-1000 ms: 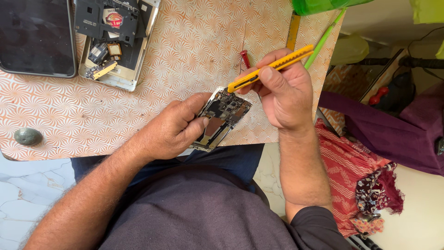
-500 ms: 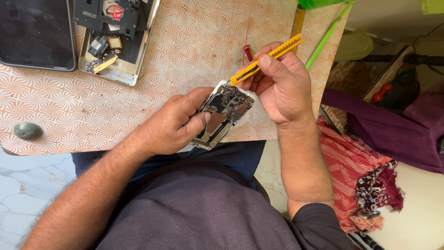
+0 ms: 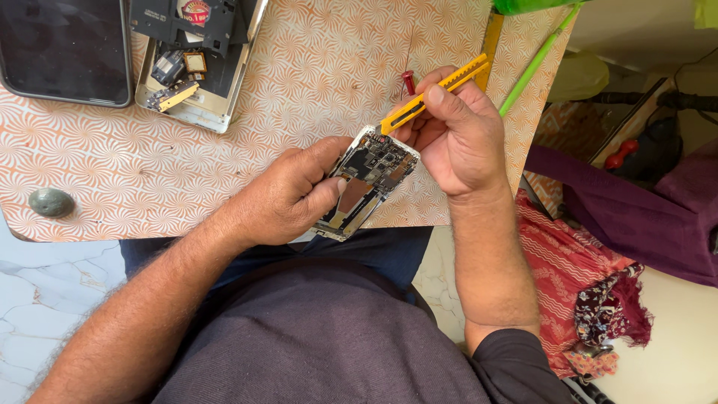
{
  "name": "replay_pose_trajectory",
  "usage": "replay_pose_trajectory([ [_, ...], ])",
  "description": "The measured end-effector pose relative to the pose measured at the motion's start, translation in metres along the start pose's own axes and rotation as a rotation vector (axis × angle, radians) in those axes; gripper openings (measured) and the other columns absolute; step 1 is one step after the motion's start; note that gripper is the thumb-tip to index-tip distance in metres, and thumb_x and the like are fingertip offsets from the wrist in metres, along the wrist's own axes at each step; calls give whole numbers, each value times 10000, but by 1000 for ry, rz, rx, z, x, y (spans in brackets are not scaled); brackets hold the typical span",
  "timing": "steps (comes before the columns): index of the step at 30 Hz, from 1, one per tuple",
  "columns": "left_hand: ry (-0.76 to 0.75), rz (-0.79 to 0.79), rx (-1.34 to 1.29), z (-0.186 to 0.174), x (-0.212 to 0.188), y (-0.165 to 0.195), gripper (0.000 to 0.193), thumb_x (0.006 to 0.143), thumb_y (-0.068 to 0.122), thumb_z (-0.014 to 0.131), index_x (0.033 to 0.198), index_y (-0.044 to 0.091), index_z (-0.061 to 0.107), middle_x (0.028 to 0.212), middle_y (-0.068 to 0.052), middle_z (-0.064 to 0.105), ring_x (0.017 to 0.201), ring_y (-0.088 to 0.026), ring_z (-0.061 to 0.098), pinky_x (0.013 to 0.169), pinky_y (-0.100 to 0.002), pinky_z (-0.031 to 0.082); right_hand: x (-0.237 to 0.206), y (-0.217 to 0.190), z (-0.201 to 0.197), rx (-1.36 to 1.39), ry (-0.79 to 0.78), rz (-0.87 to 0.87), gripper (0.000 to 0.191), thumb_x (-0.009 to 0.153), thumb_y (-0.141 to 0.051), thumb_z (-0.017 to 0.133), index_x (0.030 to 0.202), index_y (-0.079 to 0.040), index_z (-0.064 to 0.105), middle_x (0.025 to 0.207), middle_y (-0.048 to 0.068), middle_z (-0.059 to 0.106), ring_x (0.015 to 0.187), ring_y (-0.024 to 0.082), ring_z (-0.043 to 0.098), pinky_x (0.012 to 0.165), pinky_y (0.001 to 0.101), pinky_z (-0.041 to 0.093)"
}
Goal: The person uses a red-handled screwdriver and a yellow utility knife to carefully pry and remove components from a disassembled mobile phone. They lift a black plastic cover and separate internal parts, placing them on the work surface.
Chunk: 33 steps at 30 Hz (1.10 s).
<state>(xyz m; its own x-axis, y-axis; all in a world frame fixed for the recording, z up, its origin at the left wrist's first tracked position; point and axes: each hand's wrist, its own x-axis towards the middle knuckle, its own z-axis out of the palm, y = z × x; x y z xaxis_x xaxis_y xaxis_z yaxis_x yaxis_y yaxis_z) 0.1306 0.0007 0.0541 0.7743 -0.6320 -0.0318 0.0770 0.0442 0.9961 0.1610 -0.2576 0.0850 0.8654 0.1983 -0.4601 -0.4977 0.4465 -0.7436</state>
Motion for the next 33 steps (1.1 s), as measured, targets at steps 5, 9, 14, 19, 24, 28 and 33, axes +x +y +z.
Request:
replay_pose_trajectory([
  [5,-5,-41,0,-1,-1,2,418,946,76,528,1361,34,546,897,-141,706,807,-258,732,734,-379,571,0,0,-1,-3,-15,-2,167,1063,-148,675,1143,-14,615,1013,224,716,869,300,688,811,398,573],
  [9,-4,-38,-14,-1,0,4,419,942,68,528,1359,32,544,863,-132,702,775,-252,731,715,-377,572,1,0,-2,-3,-20,-1,171,1065,-152,675,1148,-13,618,1016,227,716,869,299,690,809,393,574],
  [14,-6,-25,-9,-2,0,4,421,945,68,525,1363,32,545,855,-134,694,764,-251,724,711,-376,569,2,-1,-2,-4,-36,-3,192,1068,-165,685,1159,-9,620,1007,231,716,826,283,690,769,365,570],
  [19,-8,-9,-1,-3,1,3,432,946,72,524,1375,28,539,860,-131,698,769,-244,725,719,-375,573,2,-2,-4,7,-54,-6,204,1064,-171,692,1176,-16,621,1030,226,718,828,284,691,768,362,570],
  [24,-8,15,-23,-2,2,3,432,950,66,516,1379,21,540,899,-124,718,821,-236,746,760,-367,587,1,-2,-6,9,-47,-3,212,1064,-173,696,1183,-15,620,984,225,718,830,285,692,754,356,567],
  [28,-20,-51,-40,-3,1,1,453,942,70,517,1393,27,535,917,-113,730,839,-212,750,778,-352,595,3,-2,-3,3,-47,-24,209,1079,-173,692,1190,-12,617,984,236,718,812,292,689,763,368,575],
  [33,28,-12,-141,2,-11,-2,466,997,53,503,1456,-24,486,1198,-135,691,1116,-211,683,978,-359,554,-15,2,8,0,-22,-160,198,1085,-151,658,1209,-23,571,1023,240,714,872,314,713,851,460,617],
])
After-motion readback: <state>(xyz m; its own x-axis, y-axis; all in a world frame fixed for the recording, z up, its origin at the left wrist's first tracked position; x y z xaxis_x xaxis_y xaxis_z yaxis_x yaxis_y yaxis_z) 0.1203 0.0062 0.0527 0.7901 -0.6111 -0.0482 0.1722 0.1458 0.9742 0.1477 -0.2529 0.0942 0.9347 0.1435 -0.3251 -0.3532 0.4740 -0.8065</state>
